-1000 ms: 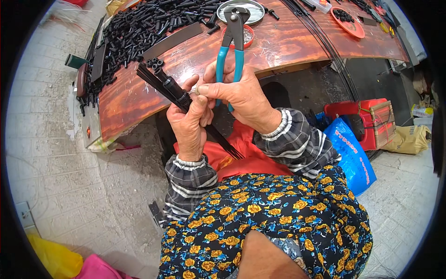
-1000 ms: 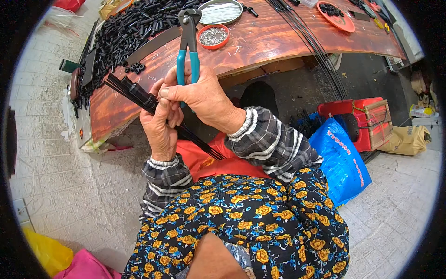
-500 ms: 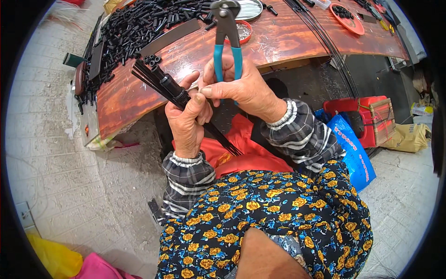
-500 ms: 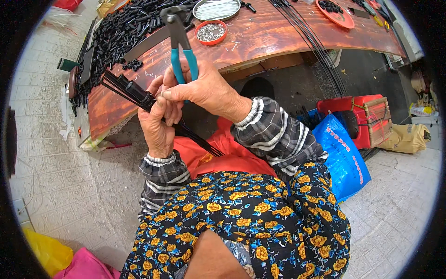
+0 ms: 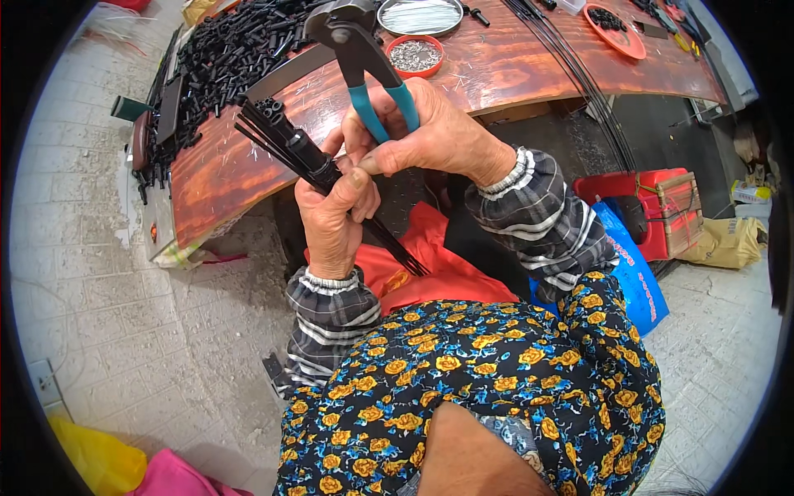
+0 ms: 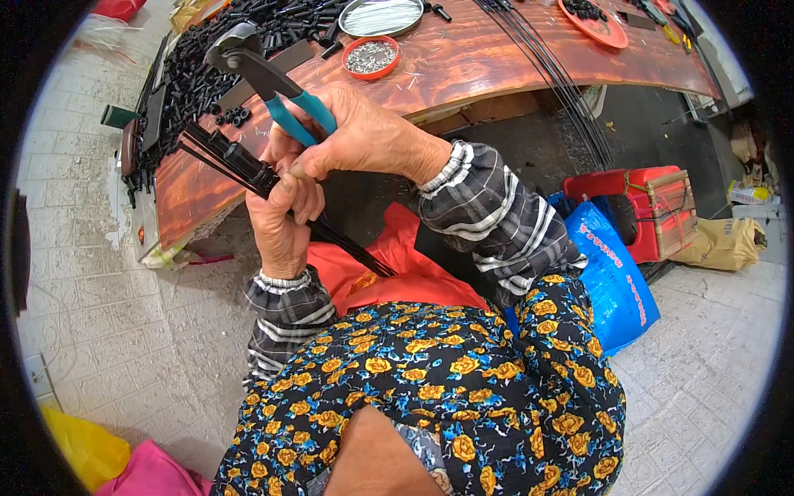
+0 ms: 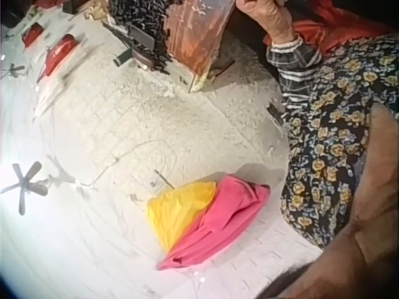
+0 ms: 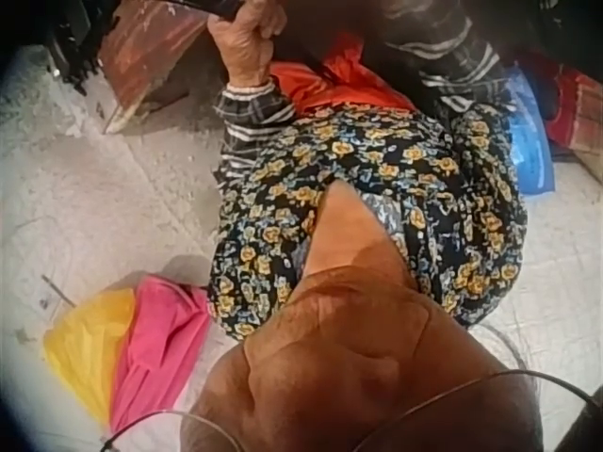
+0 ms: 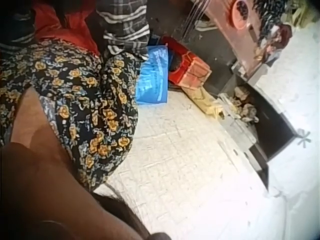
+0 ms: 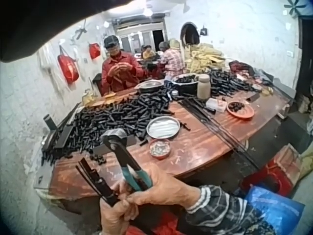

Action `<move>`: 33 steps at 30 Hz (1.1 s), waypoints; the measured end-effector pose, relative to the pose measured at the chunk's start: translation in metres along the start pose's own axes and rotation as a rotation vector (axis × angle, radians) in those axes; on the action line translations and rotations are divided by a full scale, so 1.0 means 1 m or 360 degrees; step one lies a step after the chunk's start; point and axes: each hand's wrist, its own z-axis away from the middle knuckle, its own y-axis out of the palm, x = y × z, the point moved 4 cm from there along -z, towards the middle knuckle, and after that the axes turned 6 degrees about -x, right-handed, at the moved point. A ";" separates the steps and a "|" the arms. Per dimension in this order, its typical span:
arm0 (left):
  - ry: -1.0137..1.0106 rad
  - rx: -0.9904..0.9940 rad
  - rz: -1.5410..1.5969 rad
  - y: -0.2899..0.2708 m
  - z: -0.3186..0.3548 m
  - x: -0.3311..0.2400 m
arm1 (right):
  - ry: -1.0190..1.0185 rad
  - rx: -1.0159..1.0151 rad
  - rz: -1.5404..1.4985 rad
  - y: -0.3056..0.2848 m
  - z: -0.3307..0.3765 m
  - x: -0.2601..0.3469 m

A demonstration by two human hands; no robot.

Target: Assembling black flexible components into a plastic base at a manufacturing workbench.

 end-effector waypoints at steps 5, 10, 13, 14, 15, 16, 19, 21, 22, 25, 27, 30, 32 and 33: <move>0.0048 0.0022 0.0034 -0.002 0.000 0.000 | -0.0093 -0.0006 -0.0015 0.003 -0.003 -0.004; 0.0048 0.0024 0.0032 -0.001 0.000 -0.001 | -0.0107 -0.0193 -0.0060 0.007 0.000 -0.006; 0.0054 -0.0018 -0.0037 -0.001 0.000 0.001 | -0.0114 -0.0457 -0.0108 0.012 0.003 -0.011; 0.0114 -0.0025 0.0035 -0.005 0.000 0.002 | -0.0285 -0.0503 -0.0123 0.016 0.001 -0.013; 0.0174 -0.0032 0.0107 -0.007 -0.001 0.002 | -0.0284 -0.0485 -0.0125 0.021 0.003 -0.013; 0.0181 -0.0038 0.0114 -0.006 -0.002 0.001 | -0.0251 -0.0609 -0.0104 0.024 0.006 -0.009; 0.0083 -0.0106 0.0169 -0.002 -0.003 -0.001 | -0.0119 -0.0674 -0.0212 0.031 0.006 -0.014; 0.0000 -0.0319 0.0031 -0.002 -0.002 -0.004 | -0.0158 -0.0791 -0.0150 0.035 0.007 -0.017; 0.0006 -0.0327 0.0035 -0.003 -0.002 -0.004 | -0.0154 -0.0782 -0.0149 0.036 0.007 -0.019; 0.0001 -0.0259 0.0027 -0.006 -0.002 -0.003 | -0.0195 -0.0818 -0.0109 0.038 0.006 -0.020; 0.0004 -0.0268 0.0026 -0.007 -0.001 -0.003 | -0.0162 -0.0831 -0.0176 0.038 0.006 -0.019; 0.0003 -0.0260 0.0096 -0.010 -0.003 0.000 | -0.0033 -0.0770 -0.0248 0.039 0.007 -0.018; 0.0000 -0.0258 0.0081 -0.008 -0.003 -0.001 | -0.0027 -0.0784 -0.0259 0.038 0.008 -0.020; -0.0003 -0.0257 0.0063 -0.007 -0.003 -0.002 | -0.0022 -0.0798 -0.0273 0.037 0.008 -0.021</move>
